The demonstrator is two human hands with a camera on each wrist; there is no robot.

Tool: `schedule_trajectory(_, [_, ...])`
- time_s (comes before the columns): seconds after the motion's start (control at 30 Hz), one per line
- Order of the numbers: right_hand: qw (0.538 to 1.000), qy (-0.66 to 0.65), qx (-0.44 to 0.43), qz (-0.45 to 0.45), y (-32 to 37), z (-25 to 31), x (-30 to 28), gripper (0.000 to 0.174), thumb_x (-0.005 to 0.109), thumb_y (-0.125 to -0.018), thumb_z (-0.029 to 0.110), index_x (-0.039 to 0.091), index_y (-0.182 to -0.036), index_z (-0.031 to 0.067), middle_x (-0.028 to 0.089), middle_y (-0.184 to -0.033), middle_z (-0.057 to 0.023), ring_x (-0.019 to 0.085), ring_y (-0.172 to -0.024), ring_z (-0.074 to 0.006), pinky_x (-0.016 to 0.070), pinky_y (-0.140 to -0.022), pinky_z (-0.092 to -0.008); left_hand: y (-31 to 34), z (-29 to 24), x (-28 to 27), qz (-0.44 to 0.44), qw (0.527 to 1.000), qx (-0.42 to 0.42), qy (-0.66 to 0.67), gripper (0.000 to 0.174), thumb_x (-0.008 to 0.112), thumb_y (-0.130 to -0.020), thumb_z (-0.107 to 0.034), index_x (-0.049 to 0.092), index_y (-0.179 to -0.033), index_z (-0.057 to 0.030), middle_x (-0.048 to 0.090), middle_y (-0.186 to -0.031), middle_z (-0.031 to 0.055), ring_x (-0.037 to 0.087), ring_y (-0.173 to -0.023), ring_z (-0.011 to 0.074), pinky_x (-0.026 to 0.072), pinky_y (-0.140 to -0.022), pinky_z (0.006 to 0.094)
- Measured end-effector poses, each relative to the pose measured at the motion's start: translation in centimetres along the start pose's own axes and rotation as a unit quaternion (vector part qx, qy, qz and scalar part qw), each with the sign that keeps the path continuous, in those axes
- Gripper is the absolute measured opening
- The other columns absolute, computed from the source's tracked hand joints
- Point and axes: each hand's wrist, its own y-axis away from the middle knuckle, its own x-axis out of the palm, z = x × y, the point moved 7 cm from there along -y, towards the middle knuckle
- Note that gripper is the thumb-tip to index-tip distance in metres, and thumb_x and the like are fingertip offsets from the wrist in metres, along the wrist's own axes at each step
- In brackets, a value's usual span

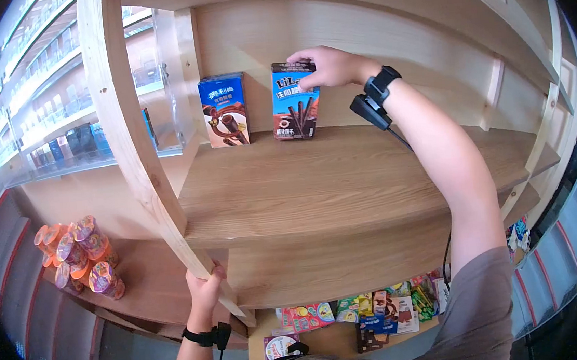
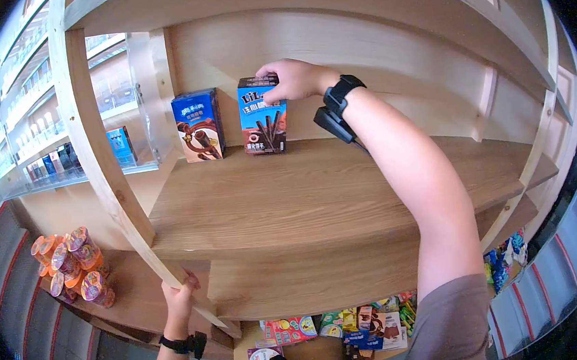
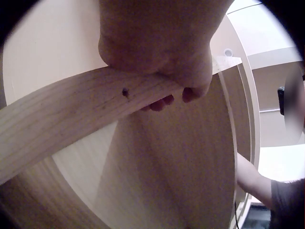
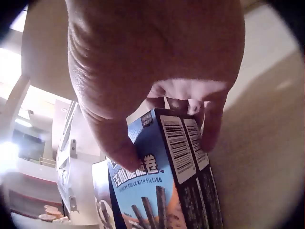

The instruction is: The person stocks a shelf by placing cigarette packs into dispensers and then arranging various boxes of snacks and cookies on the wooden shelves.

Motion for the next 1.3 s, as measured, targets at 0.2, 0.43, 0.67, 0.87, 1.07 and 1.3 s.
schedule_trajectory(0.2, [0.999, -0.001, 0.04, 0.004, -2.5, 0.2, 1.1, 0.064, 0.074, -0.076, 0.023, 0.053, -0.131, -0.0039, 0.064, -0.119, -0.0158, 0.06, -0.107, -0.0221, 0.0473, -0.093, -0.0314, 0.0, -0.7, 0.5, -0.004, 1.0, 0.024, 0.005, 0.007, 0.053, -0.074, -0.002, 0.058, -0.079, -0.0017, 0.059, -0.07, 0.0071, 0.058, -0.062, 0.0149, 0.0482, -0.057, 0.0288])
schedule_trajectory(0.43, [0.993, 0.063, 0.099, 0.009, -3.4, 0.3, 2.1, 0.061, 0.072, -0.074, 0.023, 0.057, -0.127, -0.0018, 0.065, -0.114, -0.0146, 0.062, -0.101, -0.0211, 0.0491, -0.087, -0.0308, 0.0, 0.1, 0.1, 0.006, 1.0, 0.014, -0.017, 0.008, 0.056, -0.074, -0.004, 0.058, -0.081, -0.0005, 0.059, -0.071, 0.0065, 0.058, -0.062, 0.015, 0.0487, -0.057, 0.0286])
schedule_trajectory(0.67, [0.994, 0.042, 0.097, 0.024, -3.1, 0.2, 2.2, 0.063, 0.073, -0.074, 0.023, 0.056, -0.128, -0.0037, 0.065, -0.116, -0.0159, 0.062, -0.103, -0.0217, 0.0491, -0.089, -0.0309, 0.1, 0.0, 0.2, 0.0, 1.0, -0.007, -0.014, 0.008, 0.056, -0.075, -0.002, 0.059, -0.083, 0.0002, 0.06, -0.074, 0.0068, 0.059, -0.063, 0.0151, 0.0497, -0.058, 0.0284])
schedule_trajectory(0.87, [0.996, 0.046, 0.066, -0.023, -3.6, 0.0, 2.2, 0.064, 0.074, -0.074, 0.023, 0.056, -0.129, -0.0043, 0.064, -0.119, -0.017, 0.062, -0.107, -0.0248, 0.0475, -0.093, -0.0315, 0.0, 0.0, 0.2, 0.007, 1.0, 0.009, -0.02, 0.007, 0.056, -0.076, -0.002, 0.059, -0.083, -0.0004, 0.06, -0.074, 0.0068, 0.06, -0.063, 0.0148, 0.0498, -0.058, 0.0283])
schedule_trajectory(1.07, [0.971, 0.219, 0.066, -0.062, -3.8, -0.1, 2.7, 0.066, 0.07, -0.075, 0.035, 0.057, -0.13, 0.0015, 0.054, -0.129, -0.0183, 0.048, -0.124, -0.032, 0.0397, -0.105, -0.0374, 0.1, 0.1, 0.1, 0.002, 1.0, 0.011, -0.012, 0.006, 0.056, -0.076, -0.002, 0.058, -0.081, -0.0011, 0.059, -0.073, 0.0059, 0.058, -0.062, 0.0143, 0.049, -0.057, 0.0284])
schedule_trajectory(1.3, [0.959, 0.265, 0.076, -0.065, -3.3, 0.3, 3.2, 0.07, 0.066, -0.076, 0.043, 0.054, -0.132, 0.0033, 0.049, -0.133, -0.0216, 0.04, -0.13, -0.0364, 0.0358, -0.109, -0.0412, 0.0, -0.2, 0.2, -0.001, 1.0, 0.006, -0.026, 0.006, 0.055, -0.075, -0.003, 0.059, -0.079, -0.001, 0.06, -0.07, 0.0064, 0.058, -0.061, 0.0141, 0.0488, -0.057, 0.0288])
